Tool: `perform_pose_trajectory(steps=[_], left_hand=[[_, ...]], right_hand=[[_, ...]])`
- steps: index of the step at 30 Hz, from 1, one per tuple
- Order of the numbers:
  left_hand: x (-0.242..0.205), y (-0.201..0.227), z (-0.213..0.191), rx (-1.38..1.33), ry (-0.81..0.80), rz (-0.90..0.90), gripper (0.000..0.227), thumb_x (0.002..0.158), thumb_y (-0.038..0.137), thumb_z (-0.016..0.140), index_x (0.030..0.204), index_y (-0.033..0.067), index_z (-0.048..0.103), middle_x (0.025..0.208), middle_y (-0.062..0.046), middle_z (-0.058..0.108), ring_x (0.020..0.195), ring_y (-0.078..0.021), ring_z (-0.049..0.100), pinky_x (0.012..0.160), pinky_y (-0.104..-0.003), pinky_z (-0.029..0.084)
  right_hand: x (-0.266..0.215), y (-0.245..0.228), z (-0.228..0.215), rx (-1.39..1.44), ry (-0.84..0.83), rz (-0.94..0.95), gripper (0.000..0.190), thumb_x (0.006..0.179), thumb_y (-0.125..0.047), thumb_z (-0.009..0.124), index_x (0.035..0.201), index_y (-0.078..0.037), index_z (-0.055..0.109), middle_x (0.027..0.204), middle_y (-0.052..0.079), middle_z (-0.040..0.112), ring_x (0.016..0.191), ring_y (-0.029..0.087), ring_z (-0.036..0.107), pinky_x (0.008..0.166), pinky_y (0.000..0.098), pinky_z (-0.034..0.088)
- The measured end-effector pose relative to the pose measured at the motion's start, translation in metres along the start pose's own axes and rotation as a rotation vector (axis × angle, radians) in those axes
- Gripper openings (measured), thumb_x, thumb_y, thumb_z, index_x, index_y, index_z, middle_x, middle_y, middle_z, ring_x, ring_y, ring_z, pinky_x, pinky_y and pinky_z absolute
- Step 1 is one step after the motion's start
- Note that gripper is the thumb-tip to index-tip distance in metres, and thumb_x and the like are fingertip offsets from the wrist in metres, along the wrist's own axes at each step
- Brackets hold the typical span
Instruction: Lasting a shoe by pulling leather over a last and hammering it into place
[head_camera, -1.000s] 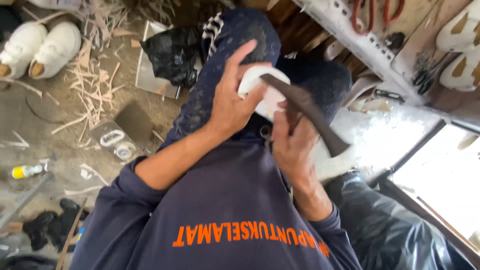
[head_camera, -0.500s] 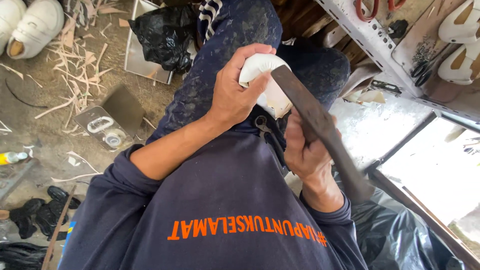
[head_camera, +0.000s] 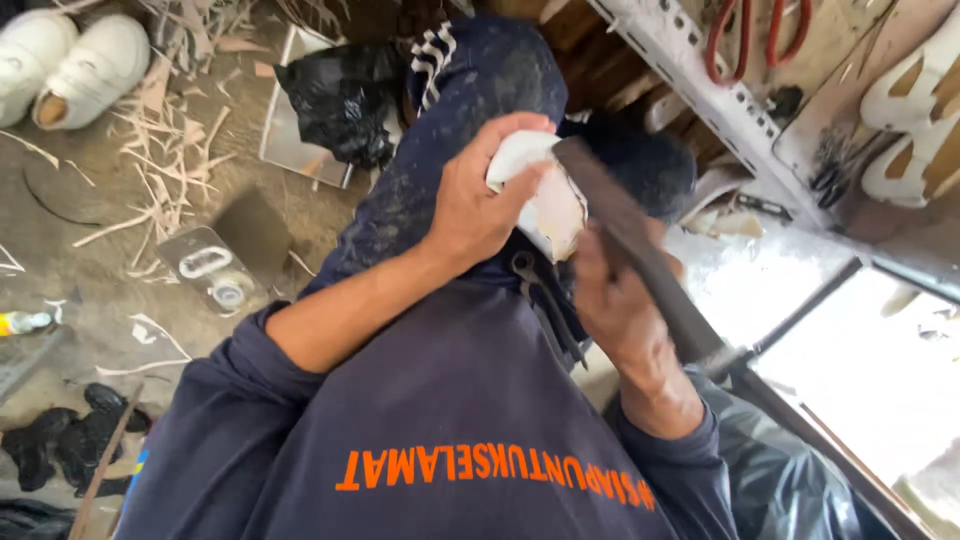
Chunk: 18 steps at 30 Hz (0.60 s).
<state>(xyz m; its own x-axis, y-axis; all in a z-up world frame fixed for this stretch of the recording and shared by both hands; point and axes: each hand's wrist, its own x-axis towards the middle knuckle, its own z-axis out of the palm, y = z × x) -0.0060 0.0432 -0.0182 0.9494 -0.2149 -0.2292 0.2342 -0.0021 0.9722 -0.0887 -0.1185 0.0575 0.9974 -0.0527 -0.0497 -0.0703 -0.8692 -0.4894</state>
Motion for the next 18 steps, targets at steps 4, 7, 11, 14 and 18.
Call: perform_pose_trajectory(steps=[4, 7, 11, 14, 18], left_hand=[[0.002, 0.005, -0.003, -0.035, -0.007, -0.06, 0.033, 0.097, 0.041, 0.058, 0.124, 0.0235, 0.065, 0.127, 0.005, 0.071, 0.117, -0.0139, 0.069, 0.098, -0.028, 0.05], [-0.008, -0.021, 0.008, -0.141, 0.071, -0.005, 0.037, 0.092, 0.024, 0.071, 0.129, 0.0221, 0.068, 0.122, -0.004, 0.076, 0.117, -0.024, 0.071, 0.1, -0.038, 0.055], [-0.01, -0.004, -0.005, -0.027, -0.04, -0.045, 0.033, 0.097, 0.031, 0.062, 0.128, 0.0189, 0.062, 0.127, 0.0, 0.074, 0.117, -0.0161, 0.072, 0.1, -0.029, 0.053], [0.003, -0.011, -0.008, -0.032, -0.064, 0.054, 0.038, 0.093, 0.026, 0.059, 0.13, 0.0153, 0.06, 0.131, -0.005, 0.072, 0.123, -0.0207, 0.069, 0.105, -0.033, 0.051], [-0.009, -0.007, -0.008, -0.23, -0.098, -0.012, 0.052, 0.102, 0.028, 0.066, 0.147, 0.0153, 0.043, 0.142, -0.009, 0.062, 0.106, -0.0171, 0.069, 0.096, -0.031, 0.055]], right_hand=[[0.011, -0.009, 0.023, -0.138, -0.082, 0.029, 0.03, 0.107, -0.034, 0.06, 0.109, -0.004, 0.057, 0.088, 0.011, 0.064, 0.057, 0.029, 0.064, 0.047, 0.0381, 0.044], [0.025, -0.007, 0.001, -0.045, -0.054, -0.091, 0.034, 0.106, -0.027, 0.059, 0.1, 0.003, 0.075, 0.086, 0.025, 0.073, 0.086, 0.049, 0.072, 0.069, 0.0469, 0.058], [-0.015, -0.011, 0.025, 0.292, 0.14, 0.476, 0.022, 0.102, -0.016, 0.058, 0.092, 0.002, 0.065, 0.088, 0.006, 0.062, 0.085, 0.018, 0.063, 0.08, 0.0379, 0.053], [0.02, -0.016, 0.011, 0.291, -0.125, 0.296, 0.022, 0.104, -0.026, 0.056, 0.103, -0.005, 0.064, 0.083, 0.002, 0.063, 0.081, 0.013, 0.06, 0.081, 0.0375, 0.05], [0.029, -0.012, -0.032, 0.193, -0.149, 0.267, 0.024, 0.102, -0.013, 0.064, 0.117, 0.002, 0.052, 0.079, 0.011, 0.066, 0.058, 0.016, 0.062, 0.052, 0.0286, 0.052]])
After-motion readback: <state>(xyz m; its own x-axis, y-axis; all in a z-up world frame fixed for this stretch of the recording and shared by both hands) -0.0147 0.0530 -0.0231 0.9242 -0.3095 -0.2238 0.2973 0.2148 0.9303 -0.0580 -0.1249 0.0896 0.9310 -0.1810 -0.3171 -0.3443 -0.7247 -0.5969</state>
